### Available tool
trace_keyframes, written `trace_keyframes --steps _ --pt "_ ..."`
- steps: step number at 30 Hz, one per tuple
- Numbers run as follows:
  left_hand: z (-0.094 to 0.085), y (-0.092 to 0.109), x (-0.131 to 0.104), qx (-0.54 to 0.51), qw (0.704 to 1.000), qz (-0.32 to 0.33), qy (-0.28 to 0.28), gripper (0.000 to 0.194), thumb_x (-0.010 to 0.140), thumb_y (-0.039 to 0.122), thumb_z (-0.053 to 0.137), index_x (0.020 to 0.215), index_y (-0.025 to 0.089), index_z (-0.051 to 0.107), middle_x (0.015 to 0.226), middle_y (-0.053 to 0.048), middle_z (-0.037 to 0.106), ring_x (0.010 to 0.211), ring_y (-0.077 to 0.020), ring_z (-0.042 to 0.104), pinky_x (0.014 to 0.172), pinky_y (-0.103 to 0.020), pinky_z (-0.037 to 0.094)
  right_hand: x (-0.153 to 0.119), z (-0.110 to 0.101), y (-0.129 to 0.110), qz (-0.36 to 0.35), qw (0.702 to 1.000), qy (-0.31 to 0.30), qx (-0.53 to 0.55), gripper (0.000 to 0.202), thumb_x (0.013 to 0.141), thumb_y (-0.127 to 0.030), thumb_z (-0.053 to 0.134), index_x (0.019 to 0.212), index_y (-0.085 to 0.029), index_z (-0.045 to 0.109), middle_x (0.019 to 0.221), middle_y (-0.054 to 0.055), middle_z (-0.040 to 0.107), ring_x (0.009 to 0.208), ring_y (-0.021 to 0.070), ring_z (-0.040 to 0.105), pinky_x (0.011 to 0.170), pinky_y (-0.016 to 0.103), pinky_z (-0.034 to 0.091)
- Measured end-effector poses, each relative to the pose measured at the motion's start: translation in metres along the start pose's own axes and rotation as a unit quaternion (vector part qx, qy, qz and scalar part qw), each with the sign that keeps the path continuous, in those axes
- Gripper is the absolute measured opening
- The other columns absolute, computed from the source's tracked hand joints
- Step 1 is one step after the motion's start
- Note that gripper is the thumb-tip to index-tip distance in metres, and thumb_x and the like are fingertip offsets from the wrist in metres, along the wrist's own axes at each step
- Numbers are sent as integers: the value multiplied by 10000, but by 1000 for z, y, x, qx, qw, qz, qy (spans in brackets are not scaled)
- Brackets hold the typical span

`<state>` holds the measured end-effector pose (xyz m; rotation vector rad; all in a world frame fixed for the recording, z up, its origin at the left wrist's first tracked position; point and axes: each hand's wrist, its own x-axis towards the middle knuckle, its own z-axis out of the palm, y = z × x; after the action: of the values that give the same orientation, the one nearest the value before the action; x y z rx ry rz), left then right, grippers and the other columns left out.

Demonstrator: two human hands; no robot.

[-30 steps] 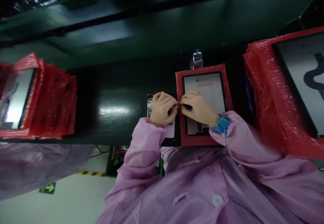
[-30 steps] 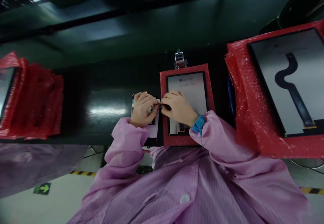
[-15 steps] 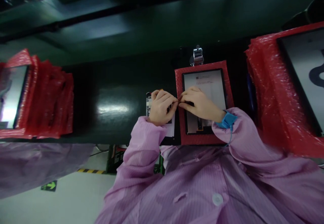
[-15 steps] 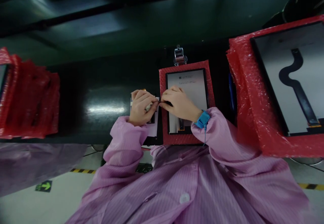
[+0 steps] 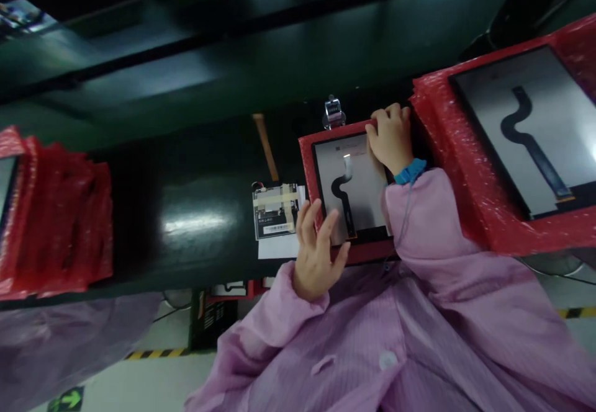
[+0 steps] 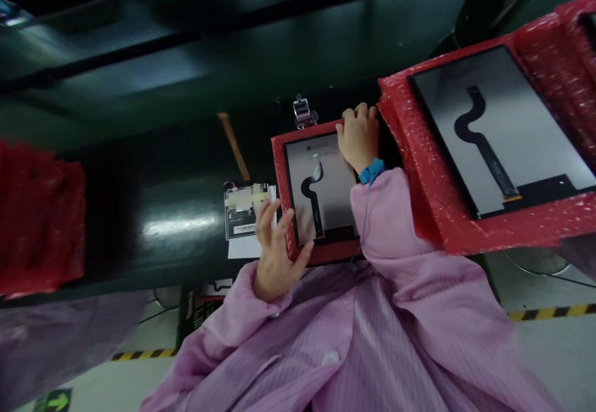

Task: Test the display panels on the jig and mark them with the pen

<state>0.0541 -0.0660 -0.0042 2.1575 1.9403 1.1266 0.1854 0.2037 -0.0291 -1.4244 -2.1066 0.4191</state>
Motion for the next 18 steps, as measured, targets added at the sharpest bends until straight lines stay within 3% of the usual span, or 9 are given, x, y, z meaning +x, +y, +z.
trace_keyframes --steps 2,5,9,12,14,16,18 --pt "10 3 -12 0 999 1 -49 869 902 221 643 1614 240 144 1651 -208 202 1579 -375 36 1209 -675 226 4 -2 -4 26 999 -18 13 71 920 -158 568 916 -131 634 1141 165 535 1213 363 451 1072 627 356" --pt "19 -1 -22 1 999 -30 -42 975 889 246 693 1628 276 58 1693 -199 71 1572 -385 -84 1202 -734 138 4 -16 -15 20 998 -19 50 128 935 -93 504 893 -164 601 1071 118 552 1111 272 517 1056 495 418" --pt "22 -4 -29 -57 989 -138 -4 1152 819 327 789 1621 340 -38 1708 -179 -16 1567 -404 -51 1220 -719 130 -9 -44 -29 -26 970 44 236 128 1026 -273 454 969 -224 558 967 45 564 957 192 562 914 351 501" --pt "17 -5 -27 -187 953 -237 6 1210 810 394 797 1602 363 -117 1652 -211 233 1514 -370 318 1177 -609 377 -20 -59 -35 -6 936 103 338 167 1008 -389 497 982 -234 550 954 32 569 899 176 574 821 323 518" --pt "11 -5 -22 -266 923 -275 33 1171 823 440 781 1598 374 -95 1516 -178 457 1337 -299 574 1077 -518 519 -26 -63 -38 8 919 134 370 193 985 -422 520 968 -231 547 931 26 571 832 161 562 771 314 512" --pt "3 -7 -17 -295 907 -297 40 942 860 464 736 1592 352 153 1366 -122 597 1192 -245 669 1038 -459 557 -30 -62 -42 25 906 151 395 219 961 -445 540 951 -226 543 887 21 559 766 147 530 724 303 493" --pt "-9 -13 -16 -287 900 -327 10 588 887 478 696 1409 282 513 1217 -88 688 1120 -234 694 1034 -419 561 -34 -57 -46 45 893 143 424 239 943 -457 555 938 -219 538 848 17 536 738 138 505 702 293 474"
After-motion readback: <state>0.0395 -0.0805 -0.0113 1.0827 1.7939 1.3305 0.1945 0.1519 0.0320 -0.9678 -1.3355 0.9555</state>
